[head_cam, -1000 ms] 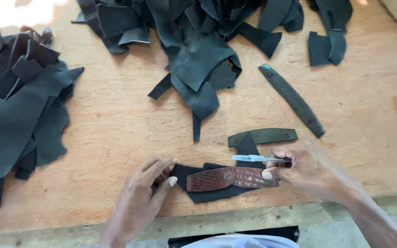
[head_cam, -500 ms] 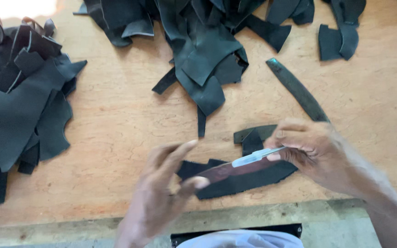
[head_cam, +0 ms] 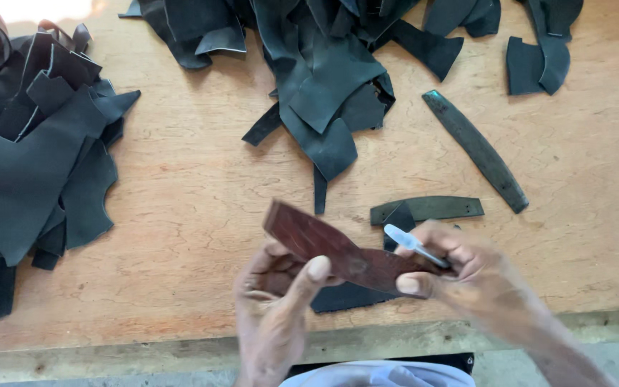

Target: The person traces the outline of a patterned leather piece onto several black leather scraps using a pen on a wooden workbench.

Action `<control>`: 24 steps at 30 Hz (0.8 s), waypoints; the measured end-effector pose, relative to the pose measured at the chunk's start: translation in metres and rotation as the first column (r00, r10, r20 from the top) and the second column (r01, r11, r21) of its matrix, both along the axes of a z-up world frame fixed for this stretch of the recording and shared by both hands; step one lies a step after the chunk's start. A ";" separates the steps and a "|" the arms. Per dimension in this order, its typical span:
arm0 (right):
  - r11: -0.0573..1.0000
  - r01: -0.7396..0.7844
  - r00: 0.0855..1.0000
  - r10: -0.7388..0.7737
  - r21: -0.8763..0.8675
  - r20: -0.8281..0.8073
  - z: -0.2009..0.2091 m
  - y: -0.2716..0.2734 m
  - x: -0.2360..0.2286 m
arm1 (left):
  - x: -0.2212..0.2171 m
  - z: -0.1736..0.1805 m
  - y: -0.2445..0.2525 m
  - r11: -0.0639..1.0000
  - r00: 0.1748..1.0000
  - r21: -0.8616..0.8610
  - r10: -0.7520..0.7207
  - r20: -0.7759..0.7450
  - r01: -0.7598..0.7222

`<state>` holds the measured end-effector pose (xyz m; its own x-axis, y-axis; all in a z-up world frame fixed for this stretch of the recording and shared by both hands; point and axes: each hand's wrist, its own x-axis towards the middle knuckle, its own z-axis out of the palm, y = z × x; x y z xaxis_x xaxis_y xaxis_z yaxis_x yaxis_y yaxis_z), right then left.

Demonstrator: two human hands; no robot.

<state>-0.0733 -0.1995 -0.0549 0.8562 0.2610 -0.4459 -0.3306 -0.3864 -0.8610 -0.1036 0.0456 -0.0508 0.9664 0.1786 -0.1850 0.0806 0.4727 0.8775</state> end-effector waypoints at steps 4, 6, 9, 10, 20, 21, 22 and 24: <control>0.945 -0.016 0.987 -0.038 -0.326 -0.158 -0.009 -0.031 0.024 | -0.004 0.001 0.024 0.874 0.951 0.442 -0.067 -0.302 0.202; 0.982 -0.110 0.986 0.128 -0.155 0.107 -0.009 -0.034 0.030 | -0.006 -0.003 0.027 0.702 0.894 0.616 -0.069 -0.442 0.359; 0.952 -0.042 0.999 0.042 -0.302 -0.004 -0.005 -0.027 0.029 | -0.011 -0.007 0.033 0.413 0.957 0.864 -0.142 -0.253 0.290; 0.908 0.003 0.992 -0.056 -0.420 -0.114 -0.001 -0.026 0.028 | -0.012 -0.008 0.035 0.416 0.953 0.857 -0.156 -0.261 0.303; 0.945 0.130 0.966 -0.052 -0.301 0.255 -0.011 -0.050 0.021 | -0.002 -0.020 0.039 0.411 0.964 0.873 -0.153 -0.217 0.262; 0.940 0.122 0.949 -0.015 -0.319 0.316 -0.014 -0.050 0.019 | -0.002 -0.020 0.039 0.420 0.964 0.867 -0.138 -0.229 0.266; 0.934 0.115 0.927 0.022 -0.338 0.375 -0.016 -0.049 0.018 | -0.001 -0.019 0.039 0.422 0.967 0.870 -0.131 -0.219 0.254; 0.862 0.091 0.972 0.030 -0.498 0.231 -0.016 -0.047 0.017 | 0.000 -0.017 0.039 0.420 0.974 0.878 -0.110 -0.200 0.228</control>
